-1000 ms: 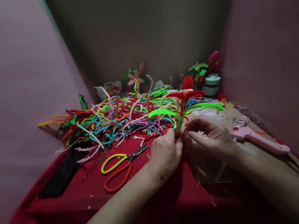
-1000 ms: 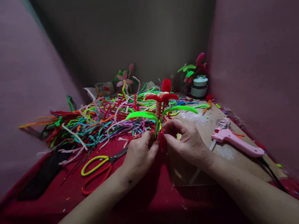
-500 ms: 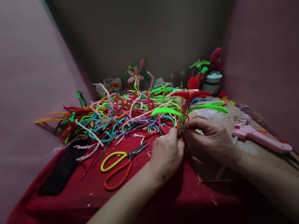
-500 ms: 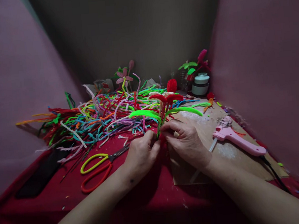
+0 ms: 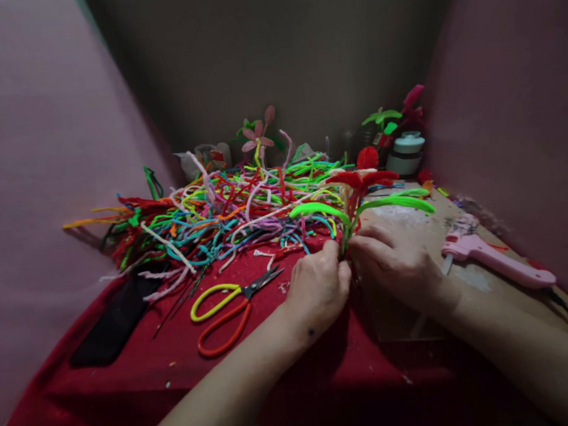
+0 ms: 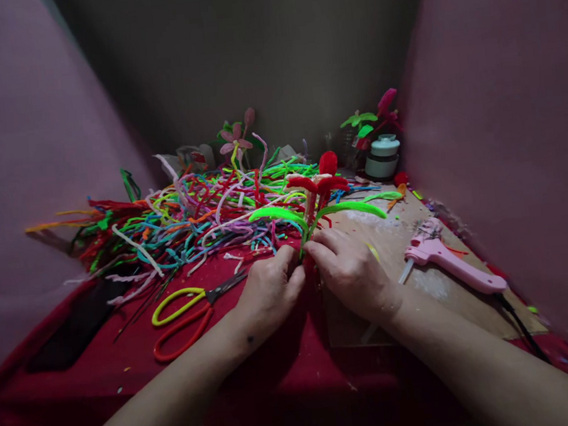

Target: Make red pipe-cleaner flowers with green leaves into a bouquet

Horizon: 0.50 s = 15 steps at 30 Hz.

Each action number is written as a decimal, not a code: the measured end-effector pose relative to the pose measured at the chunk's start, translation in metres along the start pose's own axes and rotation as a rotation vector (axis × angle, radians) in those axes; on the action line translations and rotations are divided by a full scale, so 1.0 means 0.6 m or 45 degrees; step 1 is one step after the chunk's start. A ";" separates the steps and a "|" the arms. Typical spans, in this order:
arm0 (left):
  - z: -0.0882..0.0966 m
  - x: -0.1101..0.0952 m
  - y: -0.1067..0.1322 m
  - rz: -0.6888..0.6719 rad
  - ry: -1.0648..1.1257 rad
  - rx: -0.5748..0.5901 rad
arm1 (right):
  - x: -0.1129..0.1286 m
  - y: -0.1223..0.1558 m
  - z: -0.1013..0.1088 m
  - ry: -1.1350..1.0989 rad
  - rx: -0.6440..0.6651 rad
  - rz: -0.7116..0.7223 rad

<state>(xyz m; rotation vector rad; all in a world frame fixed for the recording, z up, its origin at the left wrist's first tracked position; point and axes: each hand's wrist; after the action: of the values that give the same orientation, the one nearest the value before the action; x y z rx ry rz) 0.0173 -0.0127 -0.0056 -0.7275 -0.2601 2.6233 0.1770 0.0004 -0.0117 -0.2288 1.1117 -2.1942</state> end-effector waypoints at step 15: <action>0.010 -0.008 0.004 -0.004 0.308 -0.036 | -0.004 -0.003 -0.002 0.106 0.083 -0.037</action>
<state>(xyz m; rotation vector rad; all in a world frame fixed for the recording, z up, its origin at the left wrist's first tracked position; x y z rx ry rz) 0.0171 -0.0175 0.0007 -1.0415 -0.2269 2.5017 0.1777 0.0034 -0.0108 -0.1270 1.0855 -2.2799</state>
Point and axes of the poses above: each hand's wrist, its own y-axis away from the middle knuckle, its own z-axis out of the back of the hand, x = y × z, and after that the axes turned 11 degrees about y, right-handed
